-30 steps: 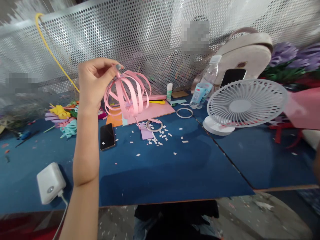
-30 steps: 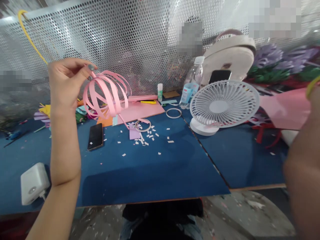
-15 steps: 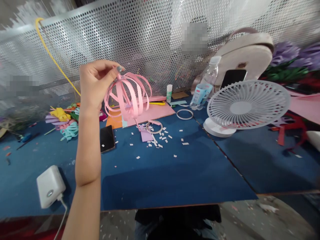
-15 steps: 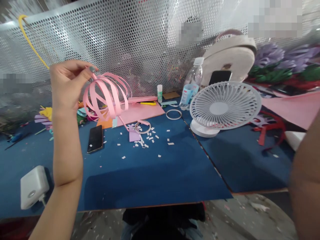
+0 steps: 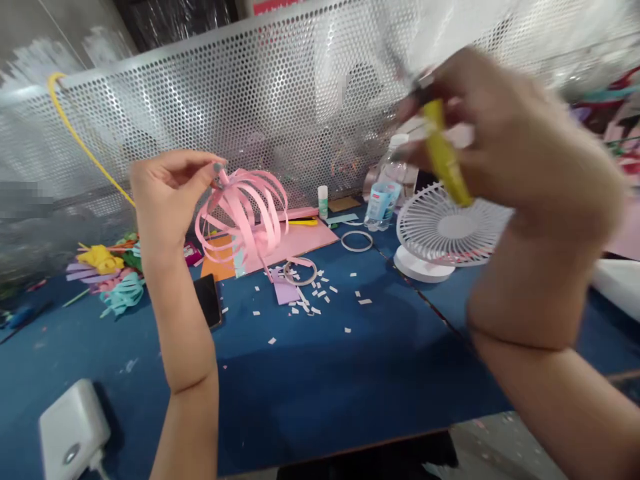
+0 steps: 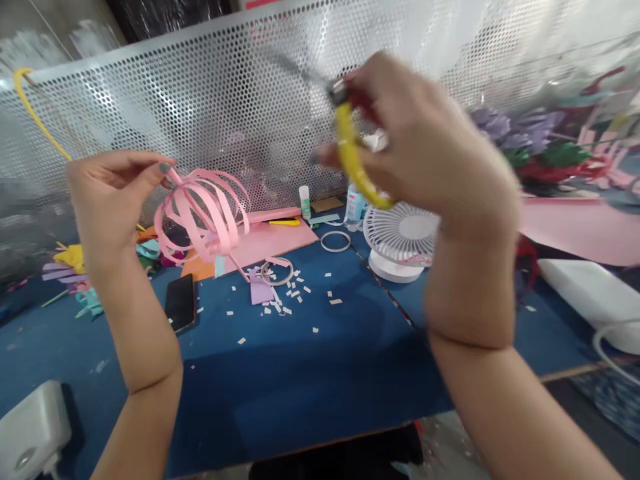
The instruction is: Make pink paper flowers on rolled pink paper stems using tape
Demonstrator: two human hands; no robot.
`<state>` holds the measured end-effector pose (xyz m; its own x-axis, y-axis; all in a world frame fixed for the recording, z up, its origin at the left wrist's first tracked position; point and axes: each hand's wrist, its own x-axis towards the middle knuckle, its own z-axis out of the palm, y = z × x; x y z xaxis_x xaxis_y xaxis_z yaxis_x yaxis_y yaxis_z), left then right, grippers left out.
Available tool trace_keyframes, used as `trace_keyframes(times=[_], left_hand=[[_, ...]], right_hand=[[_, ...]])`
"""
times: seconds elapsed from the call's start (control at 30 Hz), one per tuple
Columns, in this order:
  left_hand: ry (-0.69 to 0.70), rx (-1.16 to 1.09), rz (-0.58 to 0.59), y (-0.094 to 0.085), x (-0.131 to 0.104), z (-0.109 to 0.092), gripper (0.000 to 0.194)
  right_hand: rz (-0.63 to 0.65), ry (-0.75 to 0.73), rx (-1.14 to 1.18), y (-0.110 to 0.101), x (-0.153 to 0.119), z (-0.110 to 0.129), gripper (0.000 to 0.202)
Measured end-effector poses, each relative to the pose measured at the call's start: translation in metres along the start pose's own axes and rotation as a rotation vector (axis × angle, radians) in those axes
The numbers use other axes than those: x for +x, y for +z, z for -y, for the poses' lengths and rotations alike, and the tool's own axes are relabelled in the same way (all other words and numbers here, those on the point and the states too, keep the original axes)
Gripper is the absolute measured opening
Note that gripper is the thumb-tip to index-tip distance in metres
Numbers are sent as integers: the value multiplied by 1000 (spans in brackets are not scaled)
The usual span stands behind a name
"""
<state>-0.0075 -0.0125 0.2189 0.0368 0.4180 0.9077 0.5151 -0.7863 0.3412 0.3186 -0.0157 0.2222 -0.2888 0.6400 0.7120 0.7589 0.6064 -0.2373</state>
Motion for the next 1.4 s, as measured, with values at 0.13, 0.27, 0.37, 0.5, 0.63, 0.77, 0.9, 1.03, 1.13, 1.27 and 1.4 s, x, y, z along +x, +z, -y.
trace_keyframes(times=[0.13, 0.27, 0.37, 0.5, 0.63, 0.77, 0.9, 1.03, 1.13, 1.27, 1.4], left_hand=[[51, 35, -25, -4, -6, -3, 23], [96, 83, -12, -8, -8, -4, 21], [99, 85, 7, -7, -8, -5, 20], [60, 84, 21, -5, -10, -10, 21], [34, 106, 35, -6, -12, -13, 21], [61, 103, 44, -9, -11, -12, 20], [57, 86, 65, -10, -11, -13, 17], [68, 69, 51, -9, -11, -16, 16], [69, 76, 38, -9, -11, -17, 16], [63, 78, 39, -10, -12, -16, 15], [66, 80, 28, -11, -12, -16, 20]], right_hand=[[178, -237, -118, 24, 25, 33, 23], [338, -229, -241, 34, 49, 54, 19], [378, -246, -261, 34, 60, 60, 18], [345, -296, -271, 34, 66, 62, 24], [303, -328, -297, 34, 70, 62, 24], [285, -340, -304, 35, 73, 62, 20], [256, -369, -316, 36, 75, 62, 15], [265, -370, -327, 37, 74, 64, 16], [282, -366, -343, 38, 73, 66, 20], [277, -394, -409, 41, 72, 68, 22], [284, -439, -466, 43, 72, 69, 23]])
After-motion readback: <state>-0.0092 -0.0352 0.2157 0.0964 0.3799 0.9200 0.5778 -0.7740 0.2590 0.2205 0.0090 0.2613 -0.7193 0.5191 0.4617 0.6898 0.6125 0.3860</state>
